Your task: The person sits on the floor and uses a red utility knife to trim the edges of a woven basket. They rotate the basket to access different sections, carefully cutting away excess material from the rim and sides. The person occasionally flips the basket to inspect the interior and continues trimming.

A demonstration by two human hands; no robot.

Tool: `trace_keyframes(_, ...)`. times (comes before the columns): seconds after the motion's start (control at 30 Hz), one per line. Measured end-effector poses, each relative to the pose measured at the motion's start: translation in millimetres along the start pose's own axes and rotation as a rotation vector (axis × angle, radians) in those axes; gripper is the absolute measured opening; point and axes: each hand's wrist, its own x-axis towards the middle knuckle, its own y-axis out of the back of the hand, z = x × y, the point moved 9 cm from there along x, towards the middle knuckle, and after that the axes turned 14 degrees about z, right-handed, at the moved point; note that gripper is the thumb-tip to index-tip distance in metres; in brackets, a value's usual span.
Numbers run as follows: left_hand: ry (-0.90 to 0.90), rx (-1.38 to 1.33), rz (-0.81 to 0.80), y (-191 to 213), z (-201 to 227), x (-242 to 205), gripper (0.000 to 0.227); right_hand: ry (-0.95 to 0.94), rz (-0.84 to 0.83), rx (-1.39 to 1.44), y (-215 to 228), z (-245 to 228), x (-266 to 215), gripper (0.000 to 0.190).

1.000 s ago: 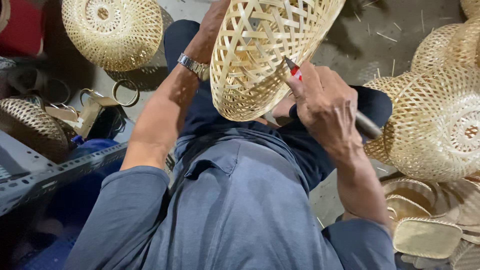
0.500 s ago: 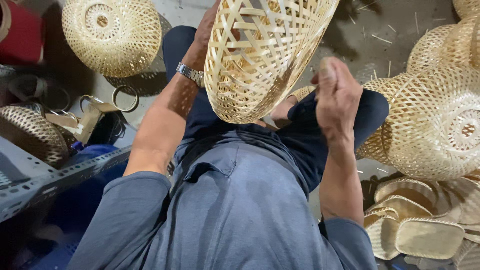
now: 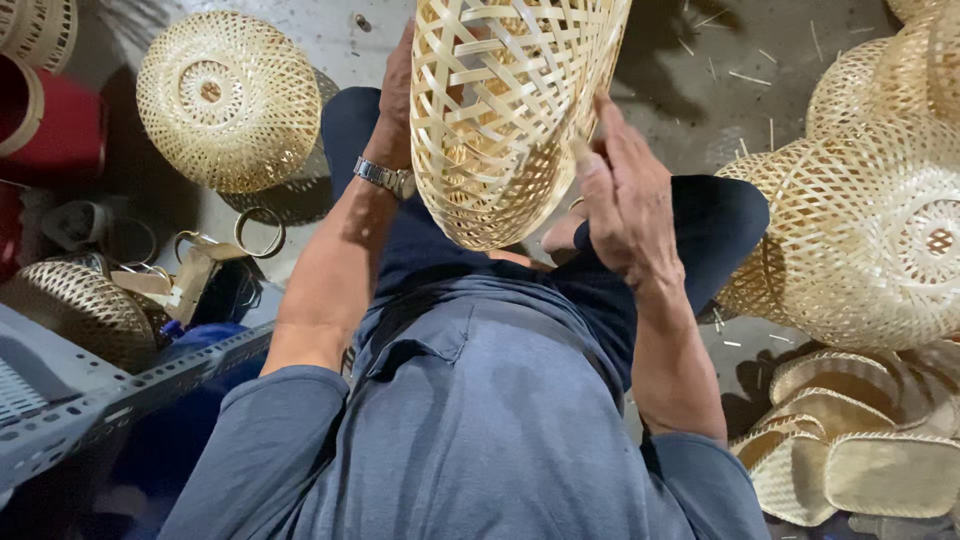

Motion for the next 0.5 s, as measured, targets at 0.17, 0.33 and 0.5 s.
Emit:
trace_keyframes(0.17,0.182,-0.094,0.223,-5,-5,-4,0.055,-0.235,0.053,0.247,-6,-2,2,0.054)
trace_keyframes(0.33,0.08,0.104,0.255,-4,-1,-3,0.057,-0.239,0.084,0.286,-11,0,5,0.057)
trace_keyframes(0.5,0.178,-0.026,0.345,1,-10,-6,0.054,-0.291,0.079,0.3,-12,1,5,0.057)
